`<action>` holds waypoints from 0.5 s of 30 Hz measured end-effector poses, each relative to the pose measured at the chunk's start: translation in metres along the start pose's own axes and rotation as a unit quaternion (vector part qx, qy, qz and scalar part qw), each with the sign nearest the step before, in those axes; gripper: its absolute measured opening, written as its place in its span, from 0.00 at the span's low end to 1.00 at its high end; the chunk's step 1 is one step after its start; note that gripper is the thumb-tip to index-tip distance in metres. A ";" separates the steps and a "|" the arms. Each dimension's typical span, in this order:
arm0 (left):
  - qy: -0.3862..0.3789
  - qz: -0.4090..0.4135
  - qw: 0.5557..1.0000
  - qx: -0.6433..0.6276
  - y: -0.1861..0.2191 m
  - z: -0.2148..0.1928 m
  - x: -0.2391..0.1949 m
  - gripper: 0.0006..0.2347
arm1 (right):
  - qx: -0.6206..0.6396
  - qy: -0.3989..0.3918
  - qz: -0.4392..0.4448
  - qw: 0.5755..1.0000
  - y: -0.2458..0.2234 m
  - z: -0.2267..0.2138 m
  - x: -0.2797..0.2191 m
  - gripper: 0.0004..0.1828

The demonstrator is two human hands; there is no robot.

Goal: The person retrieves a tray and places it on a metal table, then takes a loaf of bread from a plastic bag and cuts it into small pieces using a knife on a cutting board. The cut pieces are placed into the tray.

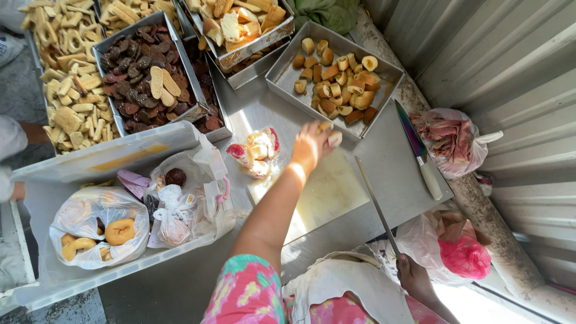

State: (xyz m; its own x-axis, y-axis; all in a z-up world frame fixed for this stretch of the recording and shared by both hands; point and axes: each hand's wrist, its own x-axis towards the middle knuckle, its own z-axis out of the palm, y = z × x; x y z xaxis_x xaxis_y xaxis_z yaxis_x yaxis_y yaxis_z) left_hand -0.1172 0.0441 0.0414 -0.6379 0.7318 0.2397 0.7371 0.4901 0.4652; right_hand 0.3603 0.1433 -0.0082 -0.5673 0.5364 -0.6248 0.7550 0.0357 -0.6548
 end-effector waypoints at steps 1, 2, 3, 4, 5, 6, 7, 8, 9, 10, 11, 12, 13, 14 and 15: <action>0.027 0.019 0.999 0.020 0.002 -0.017 0.028 0.30 | -0.012 0.005 -0.015 1.000 -0.003 0.000 0.000 0.30; 0.038 0.022 0.999 0.025 0.004 -0.035 0.056 0.28 | -0.007 0.002 -0.006 1.000 -0.007 0.001 0.002 0.30; 0.049 0.024 0.998 0.030 0.008 -0.053 0.081 0.27 | -0.001 -0.002 0.003 1.000 -0.010 0.001 0.004 0.30; 0.052 0.005 0.998 0.040 0.012 -0.069 0.103 0.27 | 0.004 -0.006 0.013 1.000 -0.014 0.001 0.006 0.30; 0.056 -0.015 0.997 0.049 0.017 -0.085 0.122 0.27 | 0.017 -0.005 0.001 1.000 -0.017 0.002 0.009 0.30; 0.078 -0.028 0.996 0.043 0.023 -0.097 0.131 0.28 | 0.029 -0.005 -0.010 1.000 -0.017 0.000 0.009 0.29; 0.100 -0.040 0.993 0.036 0.029 -0.107 0.139 0.29 | 0.041 -0.005 -0.020 0.999 -0.016 -0.002 0.008 0.29; 0.126 -0.050 0.990 0.031 0.031 -0.118 0.147 0.30 | 0.036 -0.006 -0.011 0.999 -0.018 -0.004 0.012 0.29; 0.130 -0.055 0.990 0.027 0.030 -0.127 0.150 0.28 | 0.032 -0.008 -0.002 0.999 -0.020 -0.008 0.016 0.30; 0.133 -0.059 0.989 0.020 0.027 -0.132 0.149 0.26 | 0.028 -0.007 0.009 1.000 -0.020 -0.012 0.016 0.30; 0.136 -0.062 0.989 0.014 0.020 -0.135 0.146 0.24 | -0.001 0.008 -0.001 1.000 -0.018 -0.018 0.016 0.31; 0.104 -0.080 0.991 -0.001 0.006 -0.137 0.137 0.19 | -0.029 0.015 -0.008 0.999 -0.015 -0.015 0.012 0.32; 0.072 -0.097 0.993 -0.016 -0.013 -0.138 0.128 0.14 | -0.057 0.022 -0.016 0.998 -0.014 -0.006 0.011 0.33; 0.043 -0.132 0.990 -0.037 -0.032 -0.132 0.104 0.09 | -0.059 0.027 0.012 0.998 -0.008 -0.011 0.004 0.33; 0.060 -0.118 0.990 -0.043 -0.052 -0.125 0.075 0.08 | -0.061 0.032 0.040 0.997 -0.003 -0.016 -0.004 0.34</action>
State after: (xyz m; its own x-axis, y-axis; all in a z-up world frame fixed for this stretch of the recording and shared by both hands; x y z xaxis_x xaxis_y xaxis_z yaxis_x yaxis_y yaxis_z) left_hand -0.2311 0.0145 0.1421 -0.8159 0.5375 0.2130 0.5459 0.5949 0.5899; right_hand 0.3654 0.1544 0.0027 -0.4850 0.5946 -0.6412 0.8330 0.0910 -0.5457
